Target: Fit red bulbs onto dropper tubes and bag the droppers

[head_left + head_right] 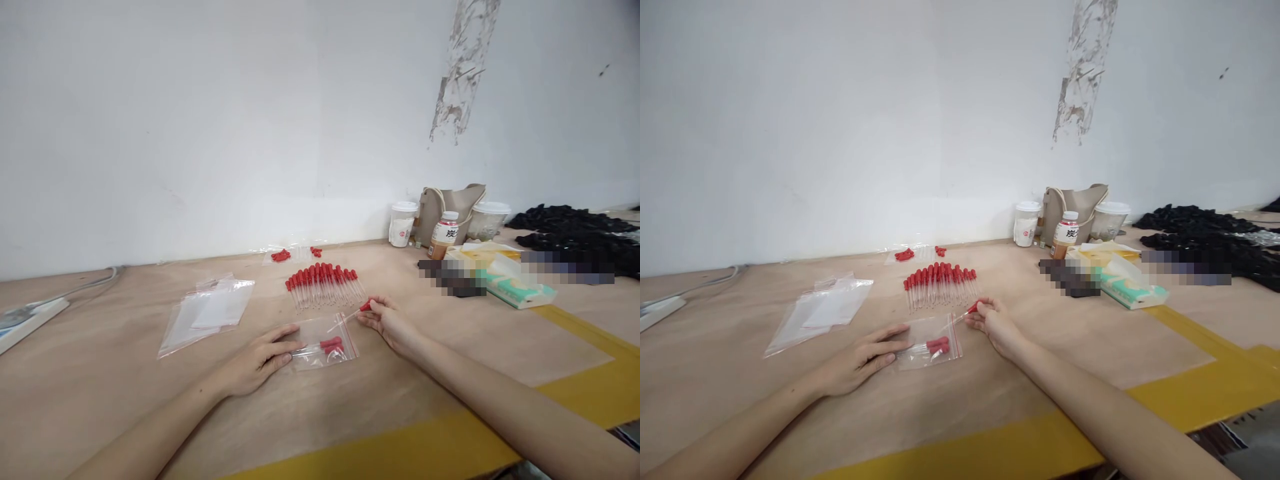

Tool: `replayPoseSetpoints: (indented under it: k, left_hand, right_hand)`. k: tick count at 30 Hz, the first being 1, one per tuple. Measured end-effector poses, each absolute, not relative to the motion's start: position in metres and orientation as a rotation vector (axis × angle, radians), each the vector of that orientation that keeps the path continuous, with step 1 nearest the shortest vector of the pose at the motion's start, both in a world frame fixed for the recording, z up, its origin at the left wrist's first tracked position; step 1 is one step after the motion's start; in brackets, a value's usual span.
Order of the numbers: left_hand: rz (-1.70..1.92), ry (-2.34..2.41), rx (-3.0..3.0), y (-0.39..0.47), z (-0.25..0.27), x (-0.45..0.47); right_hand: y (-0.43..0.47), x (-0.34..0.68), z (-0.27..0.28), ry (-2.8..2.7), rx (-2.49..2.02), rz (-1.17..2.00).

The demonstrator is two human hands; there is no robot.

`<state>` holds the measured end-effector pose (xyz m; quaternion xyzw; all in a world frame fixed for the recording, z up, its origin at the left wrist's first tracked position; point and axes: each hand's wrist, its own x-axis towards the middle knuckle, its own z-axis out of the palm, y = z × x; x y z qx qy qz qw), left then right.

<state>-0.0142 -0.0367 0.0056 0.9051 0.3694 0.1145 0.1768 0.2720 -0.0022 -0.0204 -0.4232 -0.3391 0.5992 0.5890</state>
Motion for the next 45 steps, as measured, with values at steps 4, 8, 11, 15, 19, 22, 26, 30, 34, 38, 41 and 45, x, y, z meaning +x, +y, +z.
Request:
replayPoseSetpoints:
  k: [4, 8, 11, 15, 19, 22, 26, 30, 34, 38, 41, 45]
  left_hand:
    - [0.317, 1.066, 2.567, -0.038, 0.007, -0.013]
    - [0.391, 1.081, 2.574, -0.041, 0.008, -0.012]
    - [0.404, 1.089, 2.577, -0.041, 0.008, -0.011]
    - [0.387, 1.097, 2.589, -0.040, 0.007, -0.011]
    - [0.382, 1.067, 2.592, -0.040, 0.008, -0.011]
    - [0.413, 1.063, 2.571, -0.040, 0.007, -0.011]
    - [0.460, 1.061, 2.529, -0.039, 0.006, -0.011]
    - [0.457, 1.053, 2.546, -0.039, 0.005, -0.012]
    - [0.380, 1.055, 2.597, -0.039, 0.005, -0.012]
    - [0.371, 1.057, 2.600, -0.038, 0.003, -0.013]
    - [0.352, 1.063, 2.595, -0.037, 0.004, -0.014]
    - [0.332, 1.079, 2.602, -0.039, 0.005, -0.013]
  right_hand:
    - [-0.012, 0.271, -0.020, -1.215, -1.089, 1.311]
    - [-0.009, 0.274, -0.022, -1.772, -1.211, 0.779]
    - [-0.003, 0.270, -0.026, -1.908, -1.173, 0.558]
    - [0.002, 0.262, -0.033, -1.955, -1.082, 0.493]
    - [0.009, 0.268, -0.038, -1.957, -1.073, 0.525]
    - [0.022, 0.284, -0.036, -1.785, -1.277, 0.550]
    - [0.051, 0.299, -0.024, -1.662, -1.476, 0.483]
    - [0.083, 0.290, -0.006, -1.611, -1.567, 0.433]
    - [0.115, 0.268, 0.003, -1.554, -1.634, 0.423]
    - [0.140, 0.251, 0.004, -1.469, -1.726, 0.444]
    - [0.150, 0.245, 0.002, -1.430, -1.759, 0.489]
    - [0.154, 0.242, -0.002, -1.360, -1.762, 0.561]
